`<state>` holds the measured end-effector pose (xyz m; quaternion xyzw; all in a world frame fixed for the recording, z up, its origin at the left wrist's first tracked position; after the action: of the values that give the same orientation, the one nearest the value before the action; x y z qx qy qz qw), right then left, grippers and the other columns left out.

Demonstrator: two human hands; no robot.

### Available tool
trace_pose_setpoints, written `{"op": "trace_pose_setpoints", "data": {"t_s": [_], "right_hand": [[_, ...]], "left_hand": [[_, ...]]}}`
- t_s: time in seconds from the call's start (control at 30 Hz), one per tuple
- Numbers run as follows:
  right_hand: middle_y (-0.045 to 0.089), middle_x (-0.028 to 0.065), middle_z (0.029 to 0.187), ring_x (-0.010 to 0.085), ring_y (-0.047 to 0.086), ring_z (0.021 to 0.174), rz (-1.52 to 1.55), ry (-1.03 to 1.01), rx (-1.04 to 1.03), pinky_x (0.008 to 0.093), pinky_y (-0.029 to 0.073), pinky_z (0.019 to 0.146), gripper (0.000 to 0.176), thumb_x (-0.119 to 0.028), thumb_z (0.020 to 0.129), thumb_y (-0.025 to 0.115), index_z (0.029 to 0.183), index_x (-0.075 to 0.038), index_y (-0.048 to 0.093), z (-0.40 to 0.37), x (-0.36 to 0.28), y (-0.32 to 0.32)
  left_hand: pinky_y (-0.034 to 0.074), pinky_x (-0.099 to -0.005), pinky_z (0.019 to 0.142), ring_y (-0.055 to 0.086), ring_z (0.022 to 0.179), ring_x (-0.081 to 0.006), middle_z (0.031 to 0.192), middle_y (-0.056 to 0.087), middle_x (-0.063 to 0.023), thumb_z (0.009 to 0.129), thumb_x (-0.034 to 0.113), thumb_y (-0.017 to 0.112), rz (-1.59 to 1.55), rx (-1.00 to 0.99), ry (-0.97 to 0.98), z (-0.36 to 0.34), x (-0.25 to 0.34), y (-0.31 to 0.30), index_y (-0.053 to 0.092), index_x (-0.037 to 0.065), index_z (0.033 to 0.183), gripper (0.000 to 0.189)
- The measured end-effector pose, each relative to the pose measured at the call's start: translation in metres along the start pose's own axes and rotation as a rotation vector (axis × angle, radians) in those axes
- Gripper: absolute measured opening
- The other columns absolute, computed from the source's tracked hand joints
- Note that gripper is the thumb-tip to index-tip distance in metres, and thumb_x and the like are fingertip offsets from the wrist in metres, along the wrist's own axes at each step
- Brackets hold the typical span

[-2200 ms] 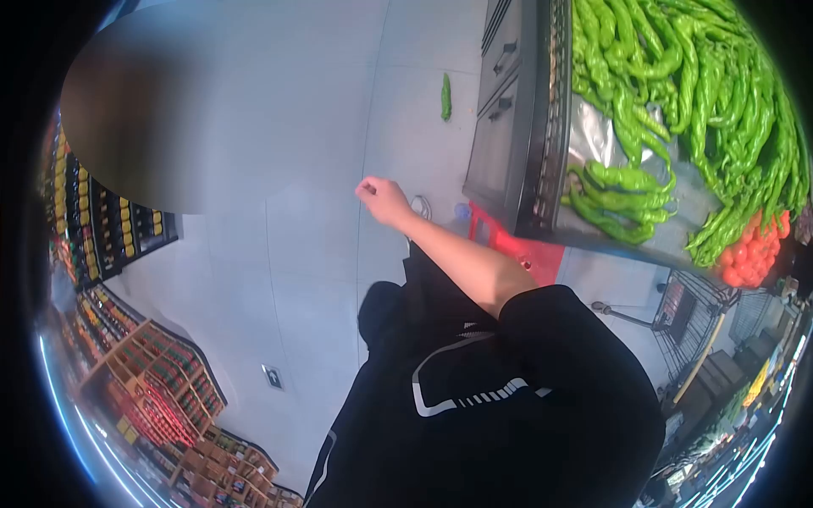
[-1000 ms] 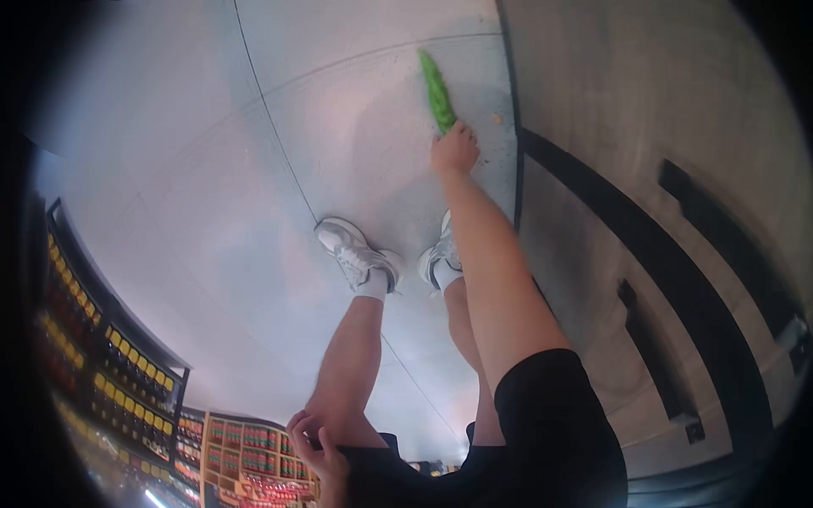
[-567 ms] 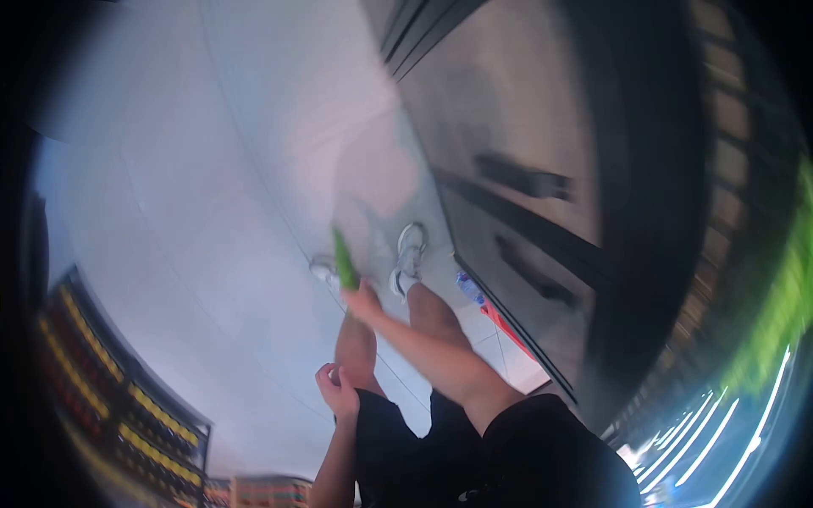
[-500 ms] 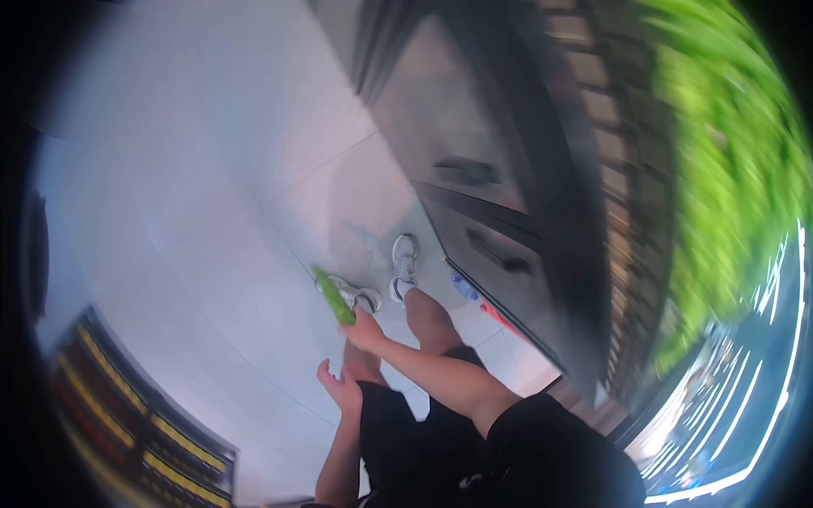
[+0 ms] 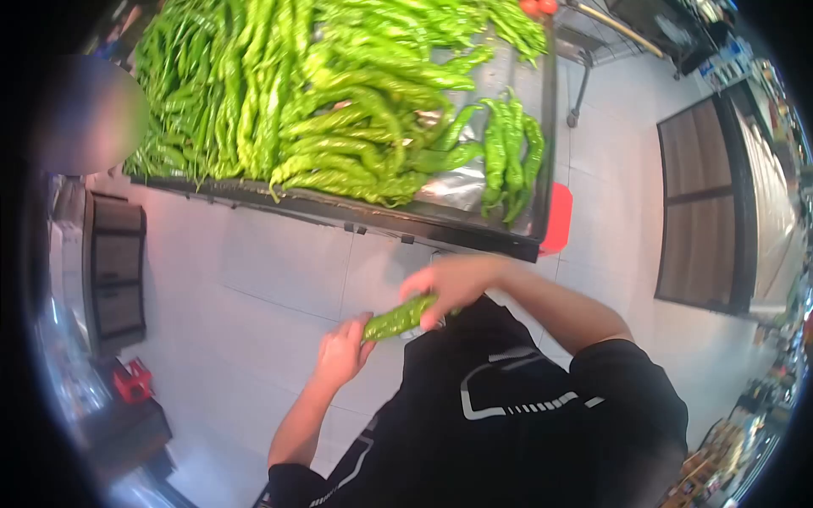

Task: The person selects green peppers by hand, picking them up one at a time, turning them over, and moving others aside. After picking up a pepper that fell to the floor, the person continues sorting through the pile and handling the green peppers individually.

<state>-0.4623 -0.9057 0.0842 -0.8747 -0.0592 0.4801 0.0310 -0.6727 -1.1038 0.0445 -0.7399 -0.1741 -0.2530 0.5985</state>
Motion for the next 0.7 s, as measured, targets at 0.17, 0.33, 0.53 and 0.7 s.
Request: {"op": "trace_pose_setpoints", "data": {"t_s": [0.17,0.33,0.53,0.7], "right_hand": [[0.062,0.0163,0.123,0.0251,0.065,0.109,1.093,-0.864,0.529,0.0404,0.054,0.093,0.063,-0.03,0.098,0.059,0.149,-0.001,0.036,-0.117,0.085,-0.092],[0.063,0.0136,0.124,0.0207,0.063,0.11,0.682,-0.402,1.025,0.0342,0.051,0.09,0.064,-0.02,0.092,0.071,0.146,-0.001,0.043,-0.095,0.097,-0.093],[0.069,0.0152,0.114,0.0237,0.066,0.102,0.298,-0.069,1.665,0.0343,0.052,0.088,0.043,-0.021,0.09,0.072,0.126,-0.001,0.061,-0.081,0.16,-0.149],[0.061,0.0211,0.128,0.0358,0.058,0.119,-0.011,-0.104,1.816,0.0458,0.045,0.101,0.063,-0.032,0.087,0.076,0.136,0.0,0.052,-0.044,0.151,-0.168]], "left_hand": [[0.054,-0.0493,0.072,0.066,0.085,-0.0464,0.098,0.067,-0.0252,0.093,0.014,0.07,-0.286,0.317,-0.023,0.122,0.087,-0.014,0.043,0.002,0.135,0.051],[0.052,-0.0508,0.078,0.065,0.093,-0.0467,0.107,0.065,-0.0266,0.094,0.019,0.068,-0.386,0.307,-0.17,0.241,0.14,0.018,0.041,0.0,0.138,0.055],[0.041,-0.0458,0.095,0.054,0.114,-0.0346,0.122,0.056,-0.0184,0.086,0.016,0.069,0.39,0.311,-0.003,0.287,0.13,0.011,0.051,-0.001,0.135,0.056],[0.04,-0.0459,0.098,0.055,0.113,-0.0332,0.116,0.061,-0.0148,0.076,0.002,0.063,0.371,0.246,0.374,0.301,0.104,-0.013,0.063,0.001,0.12,0.044]]}}
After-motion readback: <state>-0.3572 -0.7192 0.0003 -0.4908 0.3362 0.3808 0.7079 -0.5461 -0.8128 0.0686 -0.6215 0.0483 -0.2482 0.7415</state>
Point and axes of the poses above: each hand's wrist, its own z-axis towards the middle knuckle, its own y-axis out of the palm, x = y × z, the point moved 2 cm from there along z, towards the middle knuckle
